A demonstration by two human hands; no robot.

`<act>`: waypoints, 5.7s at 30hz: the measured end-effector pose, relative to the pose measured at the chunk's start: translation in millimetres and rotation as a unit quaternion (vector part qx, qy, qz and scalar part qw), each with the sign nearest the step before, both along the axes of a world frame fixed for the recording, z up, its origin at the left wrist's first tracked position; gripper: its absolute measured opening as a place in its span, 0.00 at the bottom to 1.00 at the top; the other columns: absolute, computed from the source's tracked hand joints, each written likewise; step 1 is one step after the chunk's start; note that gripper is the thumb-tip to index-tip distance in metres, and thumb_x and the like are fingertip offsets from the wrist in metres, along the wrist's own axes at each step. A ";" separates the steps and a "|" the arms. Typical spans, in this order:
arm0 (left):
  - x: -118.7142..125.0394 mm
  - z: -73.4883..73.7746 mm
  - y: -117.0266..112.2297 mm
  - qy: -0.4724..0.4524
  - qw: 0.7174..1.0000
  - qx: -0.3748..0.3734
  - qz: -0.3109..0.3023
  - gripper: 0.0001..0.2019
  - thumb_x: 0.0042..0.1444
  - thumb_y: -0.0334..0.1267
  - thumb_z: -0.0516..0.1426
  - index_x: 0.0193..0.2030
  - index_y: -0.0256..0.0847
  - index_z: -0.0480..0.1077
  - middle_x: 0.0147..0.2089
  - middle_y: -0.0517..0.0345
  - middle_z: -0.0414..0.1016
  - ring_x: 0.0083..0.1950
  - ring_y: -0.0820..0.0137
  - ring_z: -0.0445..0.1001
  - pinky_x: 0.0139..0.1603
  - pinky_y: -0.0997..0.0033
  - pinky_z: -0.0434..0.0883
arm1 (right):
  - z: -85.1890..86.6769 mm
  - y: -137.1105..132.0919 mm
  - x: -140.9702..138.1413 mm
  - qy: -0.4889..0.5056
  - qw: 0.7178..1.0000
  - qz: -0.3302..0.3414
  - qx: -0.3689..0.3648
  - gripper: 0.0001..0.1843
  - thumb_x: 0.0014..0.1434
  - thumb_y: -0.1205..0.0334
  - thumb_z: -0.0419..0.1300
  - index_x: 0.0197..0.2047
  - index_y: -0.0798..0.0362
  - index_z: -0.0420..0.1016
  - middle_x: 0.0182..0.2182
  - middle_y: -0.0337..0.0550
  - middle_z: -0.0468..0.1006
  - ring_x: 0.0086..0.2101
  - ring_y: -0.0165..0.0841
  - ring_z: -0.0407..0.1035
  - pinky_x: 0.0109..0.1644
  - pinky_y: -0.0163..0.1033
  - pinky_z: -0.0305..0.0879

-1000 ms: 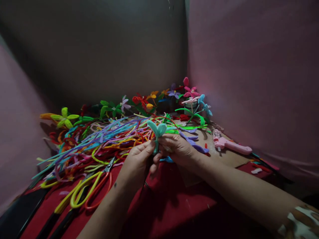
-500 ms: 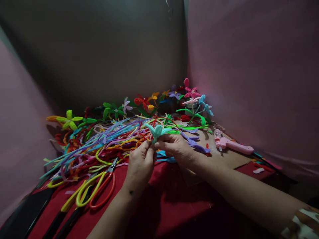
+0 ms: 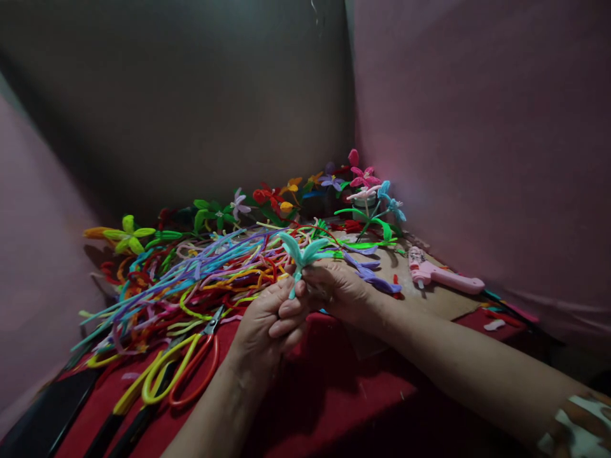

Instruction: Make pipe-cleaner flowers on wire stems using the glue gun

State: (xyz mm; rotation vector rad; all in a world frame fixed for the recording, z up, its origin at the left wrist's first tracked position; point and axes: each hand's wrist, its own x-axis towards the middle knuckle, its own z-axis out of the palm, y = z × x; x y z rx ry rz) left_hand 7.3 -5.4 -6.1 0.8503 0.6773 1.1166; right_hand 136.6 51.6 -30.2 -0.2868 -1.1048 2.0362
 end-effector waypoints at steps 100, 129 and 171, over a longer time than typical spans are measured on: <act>7.3 -5.9 -1.3 0.576 0.707 0.271 0.309 0.05 0.52 0.40 0.55 0.33 0.42 0.69 0.23 0.61 0.68 0.22 0.71 0.65 0.27 0.73 0.60 | 4.2 -5.3 -5.1 -0.015 0.988 -0.154 0.001 0.08 0.42 0.61 0.65 0.23 0.55 0.70 0.16 0.30 0.64 0.17 0.21 0.54 0.19 0.29 0.46; 0.7 1.1 -0.5 0.083 0.996 0.028 0.003 0.08 0.55 0.38 0.52 0.29 0.37 0.65 0.17 0.71 0.52 0.12 0.85 0.39 0.10 0.84 0.49 | 2.7 -3.3 0.9 0.003 0.999 -0.035 -0.010 0.08 0.46 0.60 0.65 0.28 0.55 0.73 0.21 0.35 0.71 0.23 0.24 0.62 0.26 0.30 0.56; -1.5 7.3 -1.6 0.114 0.992 0.009 0.053 0.07 0.54 0.38 0.55 0.29 0.37 0.65 0.16 0.71 0.54 0.12 0.85 0.42 0.11 0.85 0.48 | 0.4 -2.9 1.2 -0.044 0.986 -0.100 0.128 0.09 0.51 0.58 0.61 0.28 0.56 0.74 0.24 0.37 0.70 0.24 0.24 0.60 0.28 0.32 0.55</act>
